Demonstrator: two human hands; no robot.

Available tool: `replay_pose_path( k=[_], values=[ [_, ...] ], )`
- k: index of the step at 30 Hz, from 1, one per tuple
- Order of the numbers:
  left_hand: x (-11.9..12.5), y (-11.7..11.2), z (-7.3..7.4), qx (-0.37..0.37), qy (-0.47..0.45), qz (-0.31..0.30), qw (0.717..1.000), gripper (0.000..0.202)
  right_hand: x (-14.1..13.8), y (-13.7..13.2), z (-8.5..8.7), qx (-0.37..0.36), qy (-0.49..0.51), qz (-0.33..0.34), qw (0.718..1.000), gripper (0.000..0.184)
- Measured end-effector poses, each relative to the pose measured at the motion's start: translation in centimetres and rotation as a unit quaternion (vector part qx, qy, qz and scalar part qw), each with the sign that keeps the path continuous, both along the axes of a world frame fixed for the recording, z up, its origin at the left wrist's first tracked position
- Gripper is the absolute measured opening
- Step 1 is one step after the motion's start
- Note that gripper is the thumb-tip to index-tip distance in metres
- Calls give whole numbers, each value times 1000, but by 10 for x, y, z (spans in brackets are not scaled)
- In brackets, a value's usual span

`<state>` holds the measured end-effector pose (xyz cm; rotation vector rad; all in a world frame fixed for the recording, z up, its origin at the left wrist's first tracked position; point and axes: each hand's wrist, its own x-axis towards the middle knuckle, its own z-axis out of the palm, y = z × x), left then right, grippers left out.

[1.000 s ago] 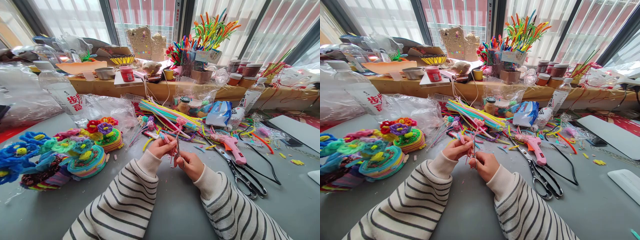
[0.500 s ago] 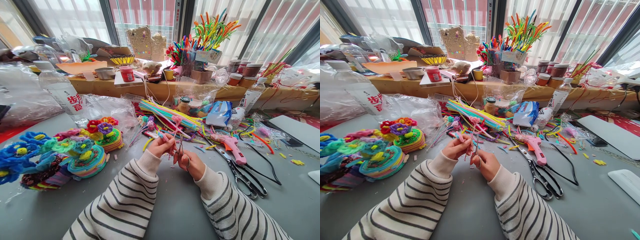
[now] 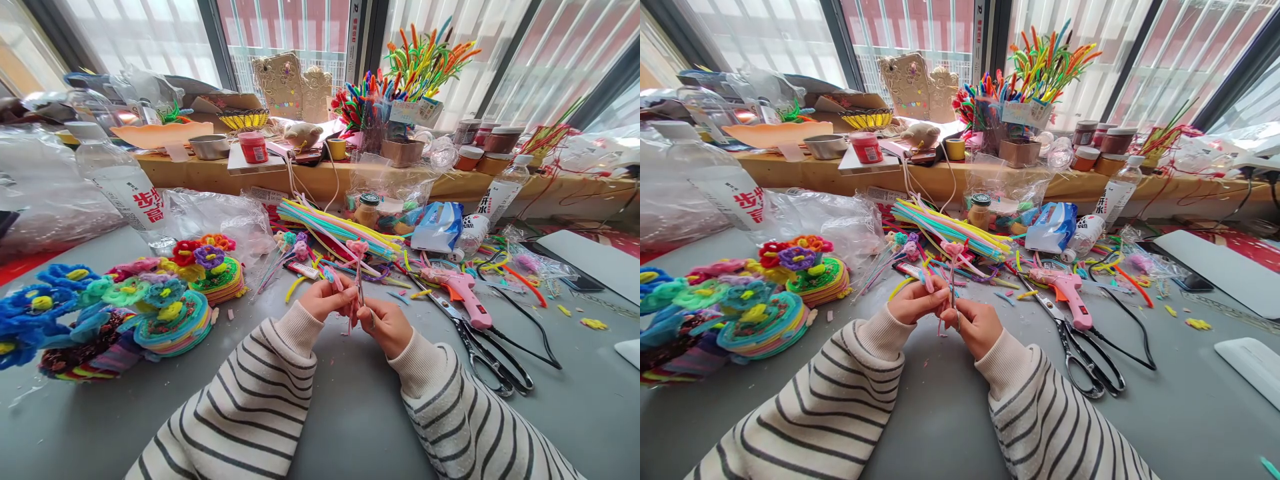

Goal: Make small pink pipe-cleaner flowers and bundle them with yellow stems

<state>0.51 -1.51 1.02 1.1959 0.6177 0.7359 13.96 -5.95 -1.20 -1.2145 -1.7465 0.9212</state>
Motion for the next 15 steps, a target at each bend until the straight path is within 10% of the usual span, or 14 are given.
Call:
replay_pose_path(
  k=[15],
  values=[
    [1,-1,5,-15,-3,49,999,27,-3,0,-1,1,-36,-7,999,64]
  ],
)
